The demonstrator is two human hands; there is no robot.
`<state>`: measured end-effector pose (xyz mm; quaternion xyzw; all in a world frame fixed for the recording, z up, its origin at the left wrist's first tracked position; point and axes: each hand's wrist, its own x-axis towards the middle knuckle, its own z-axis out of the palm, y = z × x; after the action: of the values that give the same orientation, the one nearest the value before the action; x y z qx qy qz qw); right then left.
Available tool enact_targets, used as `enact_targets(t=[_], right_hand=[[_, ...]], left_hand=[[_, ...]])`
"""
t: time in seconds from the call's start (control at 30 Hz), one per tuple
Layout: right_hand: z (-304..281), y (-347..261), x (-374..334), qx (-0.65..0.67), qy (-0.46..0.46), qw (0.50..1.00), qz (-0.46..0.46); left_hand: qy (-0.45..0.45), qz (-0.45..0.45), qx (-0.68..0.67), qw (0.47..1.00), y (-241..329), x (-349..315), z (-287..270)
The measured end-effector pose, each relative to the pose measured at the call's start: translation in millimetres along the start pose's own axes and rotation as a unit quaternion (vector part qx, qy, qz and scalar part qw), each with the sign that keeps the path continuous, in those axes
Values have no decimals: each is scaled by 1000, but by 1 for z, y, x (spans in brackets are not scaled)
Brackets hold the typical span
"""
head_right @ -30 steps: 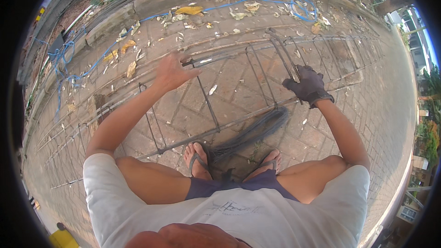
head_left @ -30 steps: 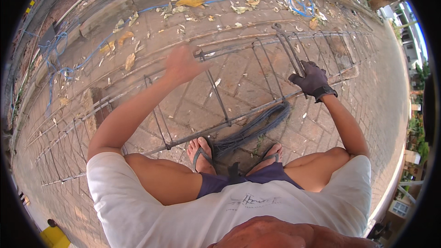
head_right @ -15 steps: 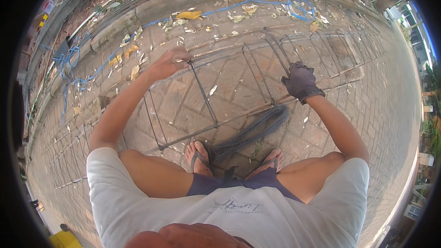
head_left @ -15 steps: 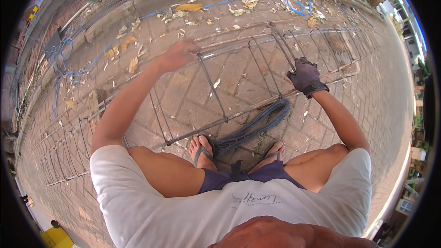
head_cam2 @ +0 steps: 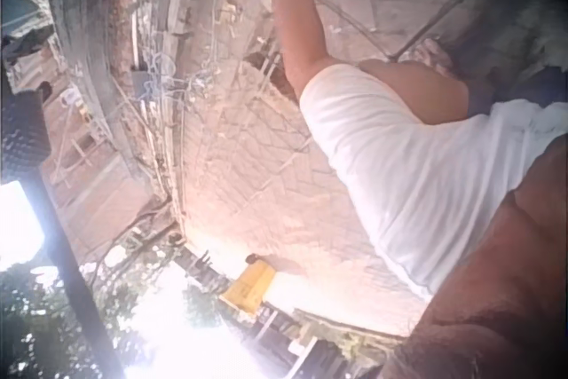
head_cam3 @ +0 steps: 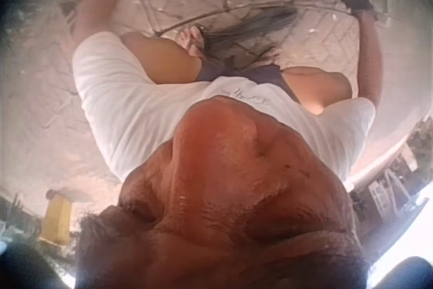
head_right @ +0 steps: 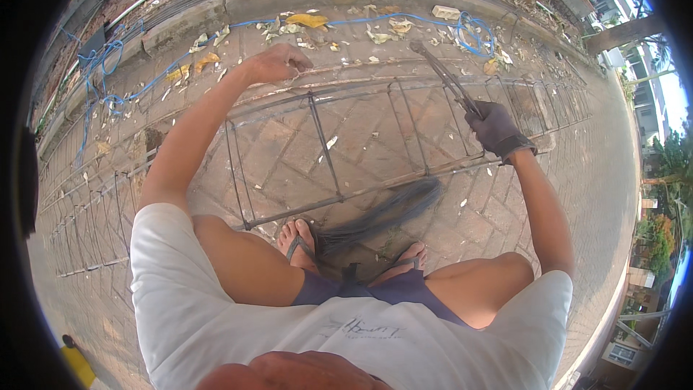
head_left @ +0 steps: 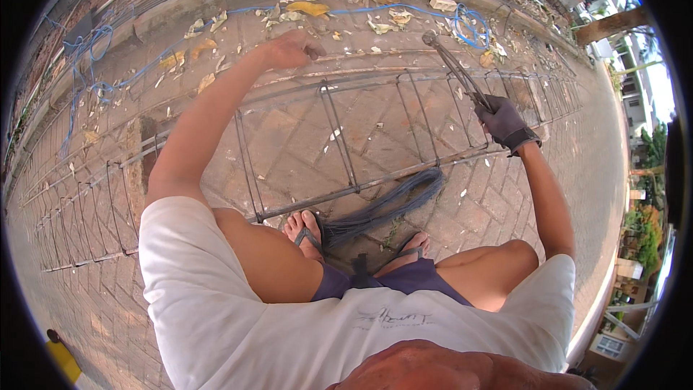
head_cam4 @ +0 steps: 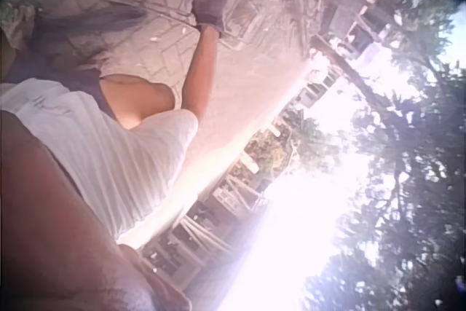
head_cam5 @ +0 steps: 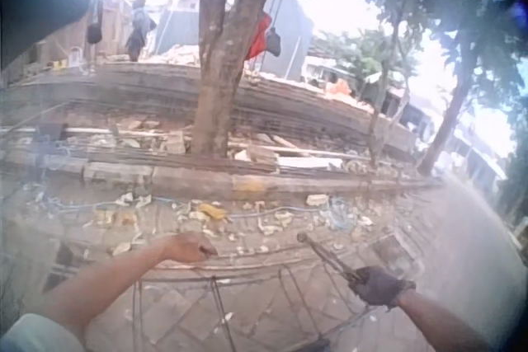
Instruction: The person sits on a paved surface and uses pliers to twist wire ties around the joints of a metal frame. They repeatedly cut, wrap, and twist wires to secure the frame's structure.
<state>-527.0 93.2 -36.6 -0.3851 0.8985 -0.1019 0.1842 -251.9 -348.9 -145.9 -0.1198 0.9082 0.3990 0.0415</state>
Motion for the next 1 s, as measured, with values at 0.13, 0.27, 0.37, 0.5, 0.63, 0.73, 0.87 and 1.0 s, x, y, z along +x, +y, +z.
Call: enact_targets(t=[0.13,0.27,0.37,0.5,0.63,0.73,0.87,1.0], right_hand=[[-46,-71,-11,-259,-59,961,-79],[-49,-126,-8,-438,0,882,-171],[-46,-147,-2,-506,65,828,-234],[-50,-169,4,-566,72,781,-253],[-54,-198,8,-575,56,767,-281],[-51,-220,11,-577,56,749,-320],[-39,-247,19,-612,18,733,-294],[-40,-277,30,-650,-58,715,-252]], left_hand=[[-38,118,86,988,25,-22,1],[-52,36,236,970,71,-35,12],[-37,-1,328,944,89,-38,23],[-33,60,378,923,78,-33,24],[-59,174,414,891,61,-9,14],[-5,228,453,862,51,1,15],[115,310,405,852,37,-6,14],[127,357,470,797,33,-11,15]])
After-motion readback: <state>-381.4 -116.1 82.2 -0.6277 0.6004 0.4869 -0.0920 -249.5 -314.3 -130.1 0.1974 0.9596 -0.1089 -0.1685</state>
